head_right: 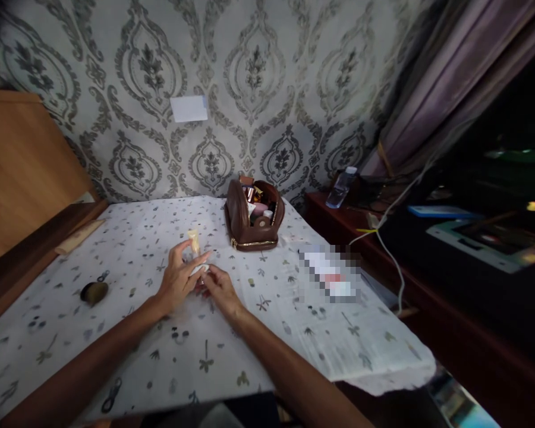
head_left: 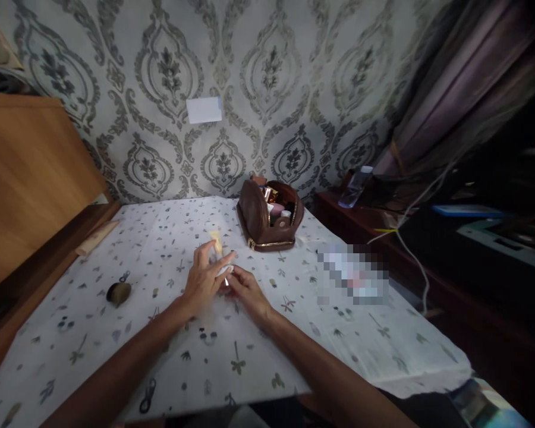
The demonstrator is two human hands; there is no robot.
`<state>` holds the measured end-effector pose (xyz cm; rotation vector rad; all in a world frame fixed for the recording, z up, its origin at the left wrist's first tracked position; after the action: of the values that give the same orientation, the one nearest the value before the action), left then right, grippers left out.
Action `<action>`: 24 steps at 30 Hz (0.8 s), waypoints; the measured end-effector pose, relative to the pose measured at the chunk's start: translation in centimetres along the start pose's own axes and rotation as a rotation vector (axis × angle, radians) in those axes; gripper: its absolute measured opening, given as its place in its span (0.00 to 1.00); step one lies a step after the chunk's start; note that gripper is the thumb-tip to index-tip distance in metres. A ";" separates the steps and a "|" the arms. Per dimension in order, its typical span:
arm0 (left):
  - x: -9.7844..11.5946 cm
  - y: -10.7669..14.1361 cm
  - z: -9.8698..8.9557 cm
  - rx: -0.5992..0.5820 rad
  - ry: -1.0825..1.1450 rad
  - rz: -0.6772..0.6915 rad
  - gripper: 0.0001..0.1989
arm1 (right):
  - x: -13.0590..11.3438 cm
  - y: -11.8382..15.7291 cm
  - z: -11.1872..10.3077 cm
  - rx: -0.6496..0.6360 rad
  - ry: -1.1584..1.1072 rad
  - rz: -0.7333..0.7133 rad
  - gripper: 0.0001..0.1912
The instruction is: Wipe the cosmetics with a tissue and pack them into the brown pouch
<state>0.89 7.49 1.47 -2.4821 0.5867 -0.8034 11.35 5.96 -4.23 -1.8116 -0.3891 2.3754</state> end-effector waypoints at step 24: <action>-9.2 -1.8 2.1 -0.189 1.393 -1.106 0.29 | 1.5 1.2 1.8 -0.245 0.141 0.097 0.24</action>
<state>-4.13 14.34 -2.99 -1.8434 -0.4949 -2.9859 9.25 4.92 -5.52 -2.1348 -0.6120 2.3299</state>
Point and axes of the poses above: each hand's wrist, its own y-axis away from the middle knuckle, its own z-axis out of the palm, x = y × z, the point moved 7 cm from there along -y, towards the middle knuckle, and after that the axes turned 15 degrees about -z, right-handed, at the moved point
